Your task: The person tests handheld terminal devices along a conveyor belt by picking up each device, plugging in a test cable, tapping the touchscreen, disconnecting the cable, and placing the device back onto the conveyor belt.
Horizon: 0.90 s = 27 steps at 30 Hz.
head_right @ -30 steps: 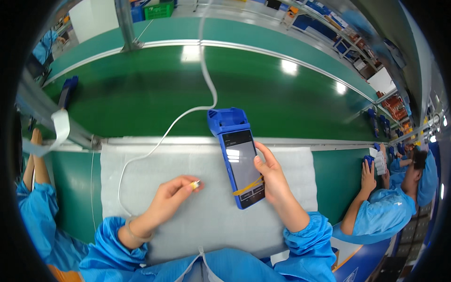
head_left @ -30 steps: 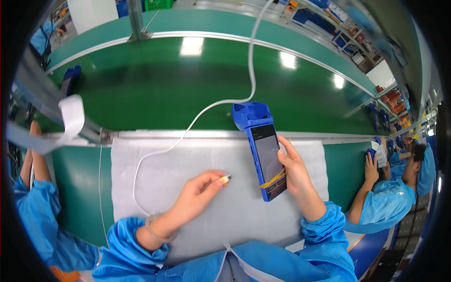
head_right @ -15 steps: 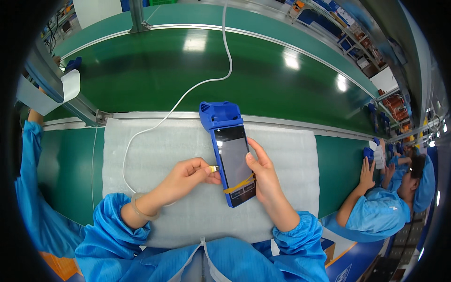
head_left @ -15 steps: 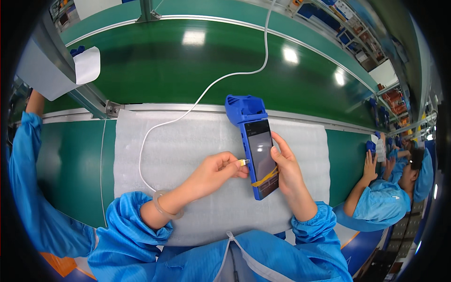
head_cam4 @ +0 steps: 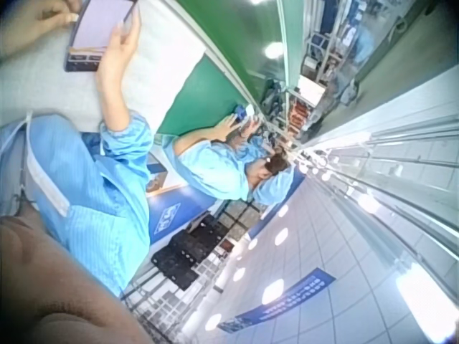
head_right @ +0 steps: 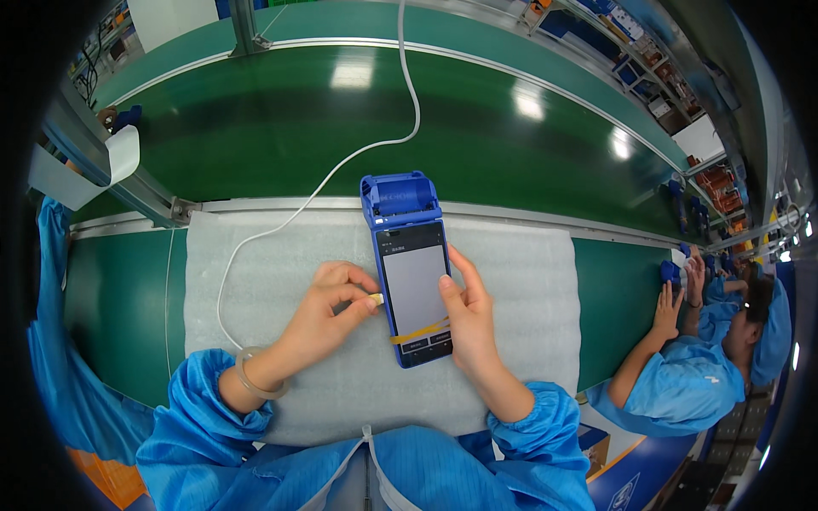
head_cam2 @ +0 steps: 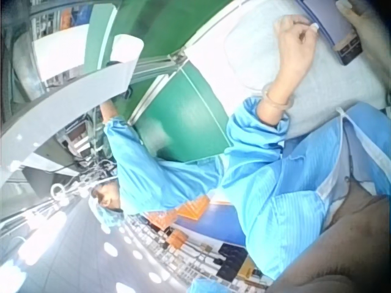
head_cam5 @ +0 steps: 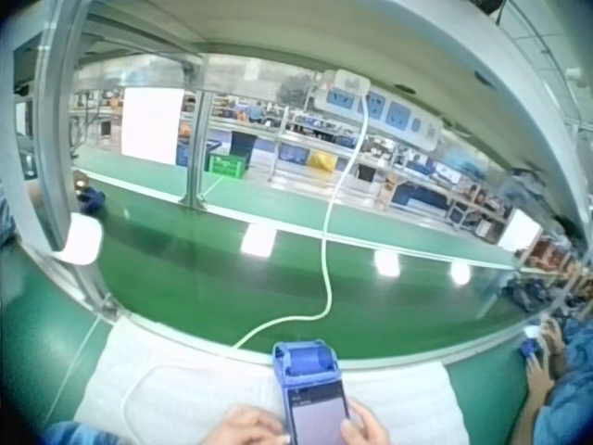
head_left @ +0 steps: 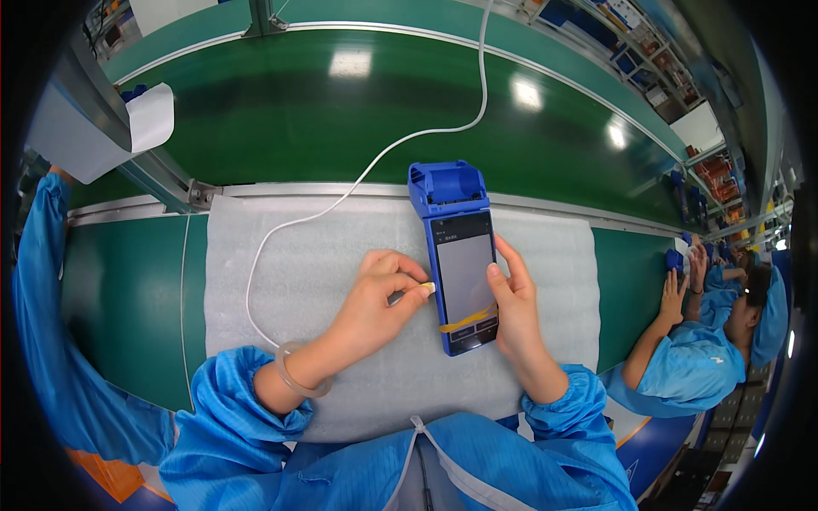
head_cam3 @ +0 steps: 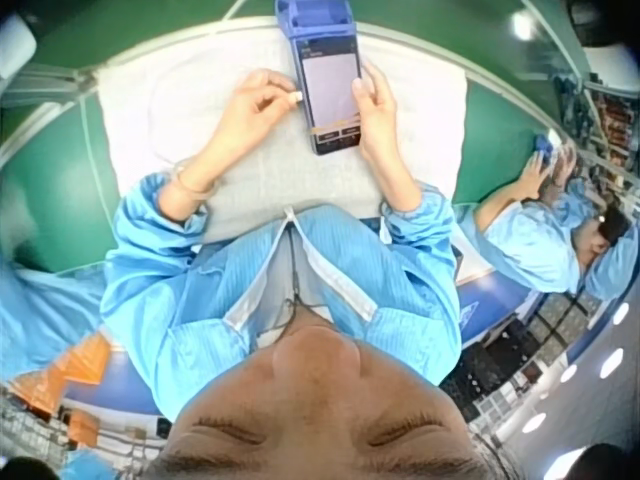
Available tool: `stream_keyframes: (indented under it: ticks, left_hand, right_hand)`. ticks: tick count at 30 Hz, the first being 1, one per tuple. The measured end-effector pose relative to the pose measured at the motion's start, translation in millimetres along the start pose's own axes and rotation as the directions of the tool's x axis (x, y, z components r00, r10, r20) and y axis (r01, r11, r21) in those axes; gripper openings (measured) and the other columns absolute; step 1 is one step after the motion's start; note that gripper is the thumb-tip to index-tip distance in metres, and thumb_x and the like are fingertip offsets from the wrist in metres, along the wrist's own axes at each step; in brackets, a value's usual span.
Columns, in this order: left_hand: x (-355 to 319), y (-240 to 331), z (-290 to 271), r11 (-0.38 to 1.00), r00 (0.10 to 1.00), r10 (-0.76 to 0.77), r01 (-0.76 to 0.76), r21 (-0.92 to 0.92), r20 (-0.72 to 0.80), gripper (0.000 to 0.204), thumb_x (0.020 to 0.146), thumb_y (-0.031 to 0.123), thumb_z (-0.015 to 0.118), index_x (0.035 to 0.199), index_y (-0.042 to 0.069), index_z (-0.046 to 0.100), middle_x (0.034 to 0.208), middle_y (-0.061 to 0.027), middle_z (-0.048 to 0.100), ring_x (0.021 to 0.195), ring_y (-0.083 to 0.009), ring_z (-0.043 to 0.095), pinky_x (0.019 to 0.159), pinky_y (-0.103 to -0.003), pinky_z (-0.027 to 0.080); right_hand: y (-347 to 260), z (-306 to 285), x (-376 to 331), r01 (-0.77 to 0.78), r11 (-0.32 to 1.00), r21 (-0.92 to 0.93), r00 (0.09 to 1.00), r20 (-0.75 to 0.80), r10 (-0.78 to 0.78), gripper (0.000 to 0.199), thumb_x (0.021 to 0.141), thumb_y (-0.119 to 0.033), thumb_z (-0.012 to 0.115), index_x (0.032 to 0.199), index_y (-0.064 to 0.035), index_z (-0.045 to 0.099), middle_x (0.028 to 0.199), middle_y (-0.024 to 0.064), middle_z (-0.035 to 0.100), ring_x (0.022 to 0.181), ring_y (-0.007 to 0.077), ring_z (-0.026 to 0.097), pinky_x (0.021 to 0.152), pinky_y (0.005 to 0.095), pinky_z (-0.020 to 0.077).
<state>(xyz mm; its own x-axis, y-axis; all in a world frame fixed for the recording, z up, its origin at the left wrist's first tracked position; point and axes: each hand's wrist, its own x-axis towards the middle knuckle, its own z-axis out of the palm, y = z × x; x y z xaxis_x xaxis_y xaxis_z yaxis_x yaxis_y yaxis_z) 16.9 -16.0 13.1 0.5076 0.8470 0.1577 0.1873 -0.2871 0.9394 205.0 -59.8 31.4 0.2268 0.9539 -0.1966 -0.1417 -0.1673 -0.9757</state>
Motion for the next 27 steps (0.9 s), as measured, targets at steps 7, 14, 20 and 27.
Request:
stream_keyframes:
  ticks: [7,14,20,27]
  left_hand:
    - [1.1,-3.7,-8.4,0.997,0.999,-0.037,0.039,0.07,-0.029,0.007,0.076,0.008,0.059,0.074,0.002,0.063,0.093,-0.0029,0.053,0.1,-0.0207,0.039,0.089,-0.031,0.032]
    - [3.8,-7.6,-8.9,0.961,0.997,0.049,-0.033,0.273,-0.054,0.007,0.075,0.006,0.059,0.073,0.0,0.061,0.098,-0.0071,0.05,0.101,-0.0248,0.037,0.088,-0.033,0.031]
    - [3.2,-7.8,-8.3,0.947,0.998,0.043,-0.024,0.319,-0.054,0.007,0.075,0.006,0.059,0.071,-0.001,0.058,0.099,-0.0089,0.048,0.101,-0.0255,0.037,0.088,-0.033,0.031]
    - [5.7,-7.0,-6.4,0.928,0.995,0.089,-0.065,0.367,-0.048,0.01,0.073,0.007,0.062,0.069,-0.001,0.057,0.097,-0.0104,0.05,0.098,-0.0281,0.039,0.085,-0.036,0.034]
  right_hand:
    - [9.7,13.3,-0.2,0.082,0.995,-0.058,0.996,-0.04,-0.084,0.041,0.091,-0.015,0.044,0.13,-0.0063,0.036,0.1,0.0098,0.059,0.086,0.0118,0.056,0.077,0.0255,0.0445]
    - [20.8,-1.7,-0.8,0.13,0.99,-0.049,0.986,0.115,-0.123,0.048,0.09,-0.013,0.044,0.132,-0.0005,0.025,0.118,0.0126,0.047,0.106,0.0167,0.047,0.089,0.0297,0.0382]
    - [11.4,-28.0,2.7,-0.023,1.0,0.021,0.929,0.369,0.014,0.063,0.079,0.006,0.049,0.134,0.0004,0.019,0.128,0.0136,0.034,0.118,0.0226,0.038,0.098,0.0349,0.0308]
    - [20.4,-41.0,5.5,0.143,0.982,-0.125,0.843,0.535,-0.054,0.084,0.067,0.011,0.049,0.139,-0.0077,0.009,0.136,0.0125,0.017,0.126,0.0249,0.024,0.1,0.0369,0.0251]
